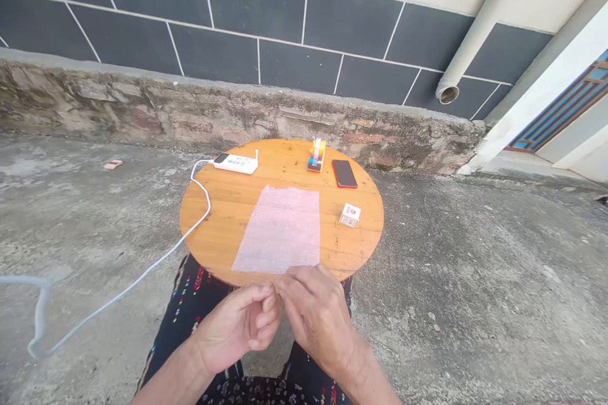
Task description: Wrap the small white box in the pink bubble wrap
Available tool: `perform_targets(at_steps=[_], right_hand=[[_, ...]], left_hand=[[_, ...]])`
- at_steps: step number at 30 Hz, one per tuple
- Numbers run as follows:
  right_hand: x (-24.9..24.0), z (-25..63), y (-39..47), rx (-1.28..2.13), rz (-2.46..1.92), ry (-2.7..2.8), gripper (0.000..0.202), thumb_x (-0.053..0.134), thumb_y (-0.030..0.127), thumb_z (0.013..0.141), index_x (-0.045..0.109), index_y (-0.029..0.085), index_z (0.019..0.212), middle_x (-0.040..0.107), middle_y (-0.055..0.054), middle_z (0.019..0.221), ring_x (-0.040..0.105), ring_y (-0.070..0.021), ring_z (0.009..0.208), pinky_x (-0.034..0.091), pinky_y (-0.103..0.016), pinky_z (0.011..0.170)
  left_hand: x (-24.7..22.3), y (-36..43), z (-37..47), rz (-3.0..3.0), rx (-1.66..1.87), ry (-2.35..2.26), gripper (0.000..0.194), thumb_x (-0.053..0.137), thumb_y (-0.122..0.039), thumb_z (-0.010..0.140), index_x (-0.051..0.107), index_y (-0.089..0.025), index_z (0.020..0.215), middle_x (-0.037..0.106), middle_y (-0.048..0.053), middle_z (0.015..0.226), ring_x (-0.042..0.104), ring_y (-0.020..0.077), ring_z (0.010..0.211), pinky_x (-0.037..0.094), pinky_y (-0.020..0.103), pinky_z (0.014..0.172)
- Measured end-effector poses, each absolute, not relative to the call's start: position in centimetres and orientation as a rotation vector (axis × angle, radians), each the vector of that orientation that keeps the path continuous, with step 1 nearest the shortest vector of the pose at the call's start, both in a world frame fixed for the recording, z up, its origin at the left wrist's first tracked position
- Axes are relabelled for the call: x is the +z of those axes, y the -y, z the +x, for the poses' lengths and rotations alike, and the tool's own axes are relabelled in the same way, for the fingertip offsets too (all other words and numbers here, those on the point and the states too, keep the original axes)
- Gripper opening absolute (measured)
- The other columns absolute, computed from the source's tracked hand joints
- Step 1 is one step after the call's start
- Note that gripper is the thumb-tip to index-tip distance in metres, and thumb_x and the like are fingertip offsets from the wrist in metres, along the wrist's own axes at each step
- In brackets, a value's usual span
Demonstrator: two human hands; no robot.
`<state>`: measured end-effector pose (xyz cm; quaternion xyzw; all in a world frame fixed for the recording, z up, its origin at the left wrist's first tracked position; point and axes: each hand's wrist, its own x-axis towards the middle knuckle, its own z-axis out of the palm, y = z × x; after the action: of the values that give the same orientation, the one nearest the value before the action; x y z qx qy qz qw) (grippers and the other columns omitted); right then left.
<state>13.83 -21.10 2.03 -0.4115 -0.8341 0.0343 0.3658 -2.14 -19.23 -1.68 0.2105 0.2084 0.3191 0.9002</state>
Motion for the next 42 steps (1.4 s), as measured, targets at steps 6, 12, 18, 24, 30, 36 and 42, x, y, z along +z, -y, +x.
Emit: perform_targets(at_steps=[6, 12, 18, 24, 30, 36, 42], right_hand=[[2.6, 14.2, 20.7, -0.135, -0.978, 2.350, 0.021, 0.041, 0.012, 0.095, 0.062, 0.014, 0.094, 0.064, -0.008, 0.087, 0.055, -0.0171, 0.072, 0.039, -0.031, 0.065], [3.1, 14.8, 20.5, -0.211, -0.918, 2.586, 0.025, 0.037, 0.014, 0.097, 0.061, 0.013, 0.100, 0.063, -0.008, 0.085, 0.054, -0.0183, 0.073, 0.037, -0.033, 0.066], [3.3, 15.2, 20.5, -0.166, -0.966, 2.660, 0.027, 0.034, 0.014, 0.097, 0.061, 0.015, 0.099, 0.064, -0.009, 0.089, 0.055, -0.0192, 0.075, 0.038, -0.034, 0.068], [2.1, 14.9, 20.7, -0.093, -0.975, 2.512, 0.022, 0.040, 0.010, 0.093, 0.061, 0.014, 0.097, 0.064, -0.009, 0.091, 0.057, -0.0194, 0.078, 0.041, -0.033, 0.068], [1.2, 15.9, 19.3, -0.139, -1.160, 2.241, 0.019, 0.043, 0.011, 0.090, 0.061, 0.016, 0.091, 0.065, -0.008, 0.088, 0.056, -0.0183, 0.073, 0.042, -0.033, 0.070], [1.0, 23.9, 14.5, -0.255, -1.743, 1.858, 0.028, 0.044, 0.040, 0.093, 0.060, 0.020, 0.082, 0.065, -0.006, 0.084, 0.058, -0.0214, 0.074, 0.043, -0.033, 0.069], [-1.4, 28.9, 8.3, -0.200, -1.866, 1.948, 0.055, 0.058, 0.035, 0.081, 0.044, 0.017, 0.131, 0.049, -0.015, 0.132, 0.048, -0.0320, 0.118, 0.041, -0.045, 0.094]], left_hand=[[-2.3, 19.2, -1.9, 0.304, 0.533, -0.365, 0.028, 0.052, -0.030, 0.081, 0.054, -0.012, 0.059, 0.044, -0.001, 0.048, 0.041, 0.0088, 0.041, 0.020, 0.018, 0.036], [-2.7, 19.1, -2.0, 0.310, 0.455, -0.350, 0.031, 0.052, -0.033, 0.080, 0.054, -0.013, 0.057, 0.045, 0.000, 0.047, 0.042, 0.0095, 0.038, 0.017, 0.019, 0.035], [-3.1, 19.1, -1.9, 0.303, 0.418, -0.338, 0.033, 0.051, -0.034, 0.081, 0.054, -0.013, 0.056, 0.043, 0.000, 0.046, 0.039, 0.0091, 0.037, 0.016, 0.018, 0.034], [-4.1, 19.0, -1.6, 0.295, 0.374, -0.165, 0.037, 0.051, -0.037, 0.084, 0.057, -0.013, 0.056, 0.043, 0.000, 0.046, 0.044, 0.0111, 0.039, 0.020, 0.019, 0.032], [-3.8, 19.5, -0.4, 0.338, 0.521, -0.225, 0.045, 0.047, -0.044, 0.089, 0.051, -0.015, 0.054, 0.039, -0.002, 0.043, 0.040, 0.0097, 0.038, 0.023, 0.020, 0.035], [-2.9, 17.8, -3.3, 1.100, 0.743, -0.691, 0.038, 0.050, -0.044, 0.088, 0.056, -0.014, 0.065, 0.054, 0.002, 0.059, 0.043, 0.0101, 0.052, 0.033, 0.023, 0.052], [-4.0, 14.0, -6.3, 1.979, 1.033, -1.242, 0.012, 0.052, -0.025, 0.086, 0.062, -0.020, 0.084, 0.062, 0.004, 0.086, 0.054, 0.0200, 0.086, 0.040, 0.030, 0.078]])
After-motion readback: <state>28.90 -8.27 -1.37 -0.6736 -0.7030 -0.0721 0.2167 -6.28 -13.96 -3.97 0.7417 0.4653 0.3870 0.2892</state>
